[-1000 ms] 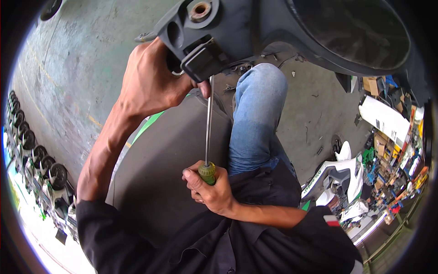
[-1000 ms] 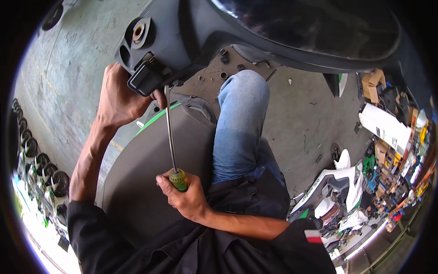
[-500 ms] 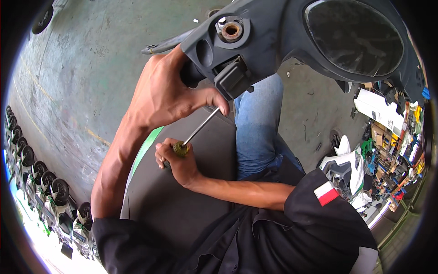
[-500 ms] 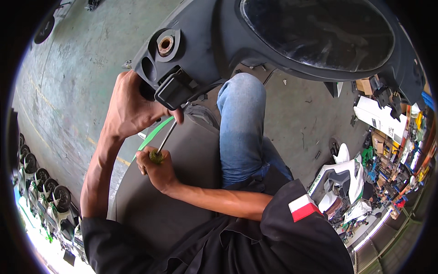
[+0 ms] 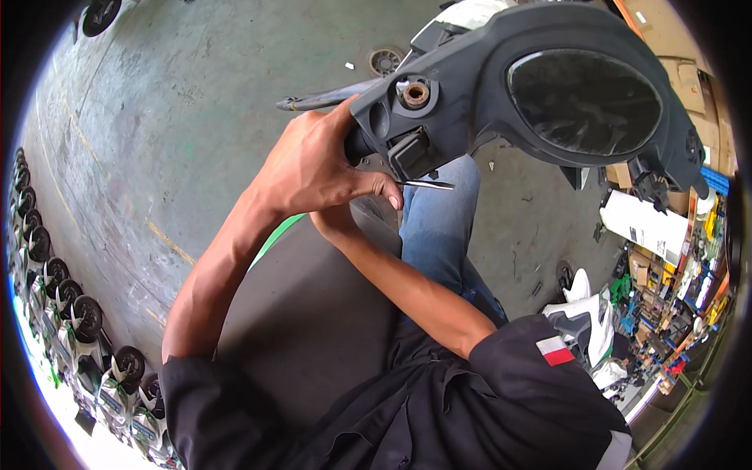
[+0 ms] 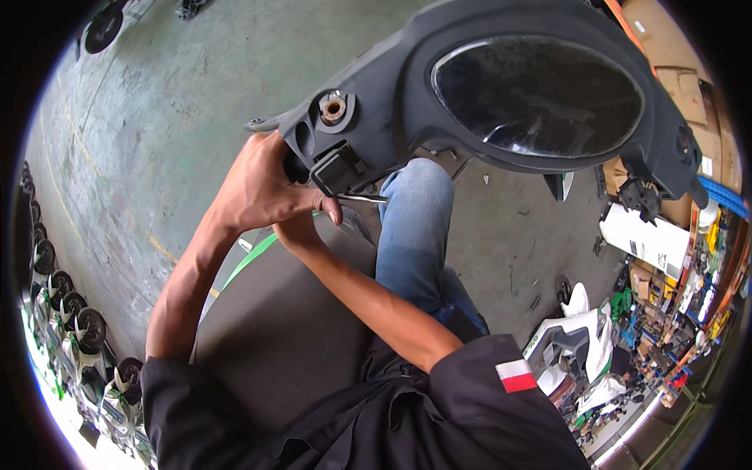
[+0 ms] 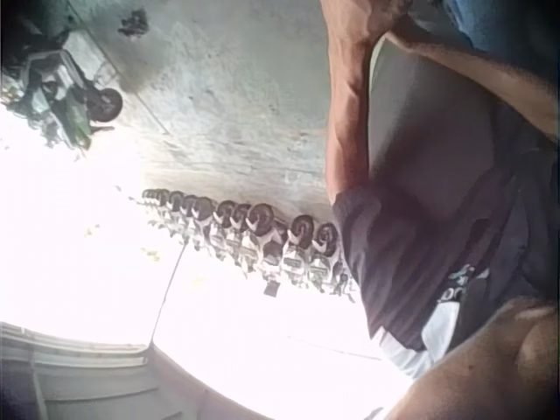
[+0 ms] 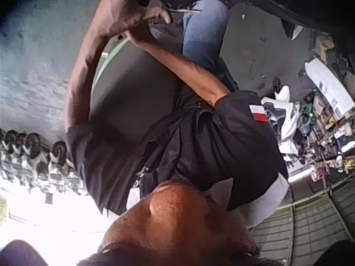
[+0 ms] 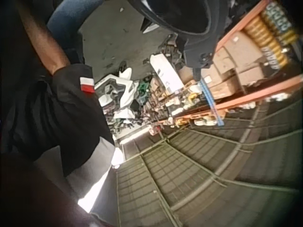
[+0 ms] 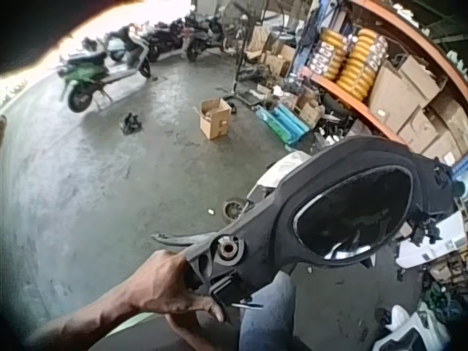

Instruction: The person unscrews several screws from the plastic fairing around the handlebars of a scooter using a screwdriver, then moves to the rear of the scooter and reaches inside the open storage compartment under the seat.

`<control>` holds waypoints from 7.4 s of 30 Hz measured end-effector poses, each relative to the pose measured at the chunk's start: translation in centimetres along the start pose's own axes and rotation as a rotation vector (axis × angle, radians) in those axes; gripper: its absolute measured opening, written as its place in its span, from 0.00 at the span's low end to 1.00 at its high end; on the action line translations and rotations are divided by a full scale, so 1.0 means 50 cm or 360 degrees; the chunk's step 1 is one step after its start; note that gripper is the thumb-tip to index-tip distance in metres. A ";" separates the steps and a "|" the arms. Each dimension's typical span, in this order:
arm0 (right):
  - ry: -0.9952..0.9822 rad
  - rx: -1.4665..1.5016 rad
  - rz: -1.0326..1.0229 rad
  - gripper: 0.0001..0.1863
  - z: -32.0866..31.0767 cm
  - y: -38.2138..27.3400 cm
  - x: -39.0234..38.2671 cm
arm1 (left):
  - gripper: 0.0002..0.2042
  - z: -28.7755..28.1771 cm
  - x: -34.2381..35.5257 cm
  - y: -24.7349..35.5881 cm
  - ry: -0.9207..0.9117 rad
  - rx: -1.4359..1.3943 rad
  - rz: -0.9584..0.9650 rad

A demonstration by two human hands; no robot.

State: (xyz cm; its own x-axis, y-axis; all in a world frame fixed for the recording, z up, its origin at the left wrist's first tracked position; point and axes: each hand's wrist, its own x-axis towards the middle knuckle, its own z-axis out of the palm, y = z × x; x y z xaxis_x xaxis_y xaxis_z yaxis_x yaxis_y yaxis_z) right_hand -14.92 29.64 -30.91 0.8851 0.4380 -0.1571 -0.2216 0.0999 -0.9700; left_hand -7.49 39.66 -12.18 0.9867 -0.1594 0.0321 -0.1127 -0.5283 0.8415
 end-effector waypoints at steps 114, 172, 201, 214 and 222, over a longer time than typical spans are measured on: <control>-0.1065 0.0411 -0.1319 0.10 -0.250 -0.776 0.033 | 0.40 -0.004 0.009 0.010 0.0142 0.0111 0.0196; -0.1378 -0.0432 -0.1858 0.12 -0.096 -0.780 0.050 | 0.48 0.013 0.015 -0.002 -0.0051 0.0232 -0.0160; -0.1765 -0.0655 -0.2402 0.14 -0.158 -0.622 -0.130 | 0.51 0.016 0.008 -0.002 0.0129 0.0240 0.0036; -0.1624 -0.0930 -0.1373 0.14 0.064 -0.687 0.030 | 0.44 0.030 -0.011 -0.013 0.0234 0.0361 -0.0101; -0.1129 -0.0683 -0.0859 0.17 0.005 -0.756 0.292 | 0.43 0.005 0.000 0.013 0.0137 0.0181 0.0008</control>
State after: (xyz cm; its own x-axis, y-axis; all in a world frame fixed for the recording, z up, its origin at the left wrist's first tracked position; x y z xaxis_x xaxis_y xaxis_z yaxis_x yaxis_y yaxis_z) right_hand 6.26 32.46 3.49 0.3424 0.8768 0.3376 0.4310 0.1726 -0.8857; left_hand -7.59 39.11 -11.78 0.9920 -0.0926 0.0863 -0.1253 -0.6198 0.7747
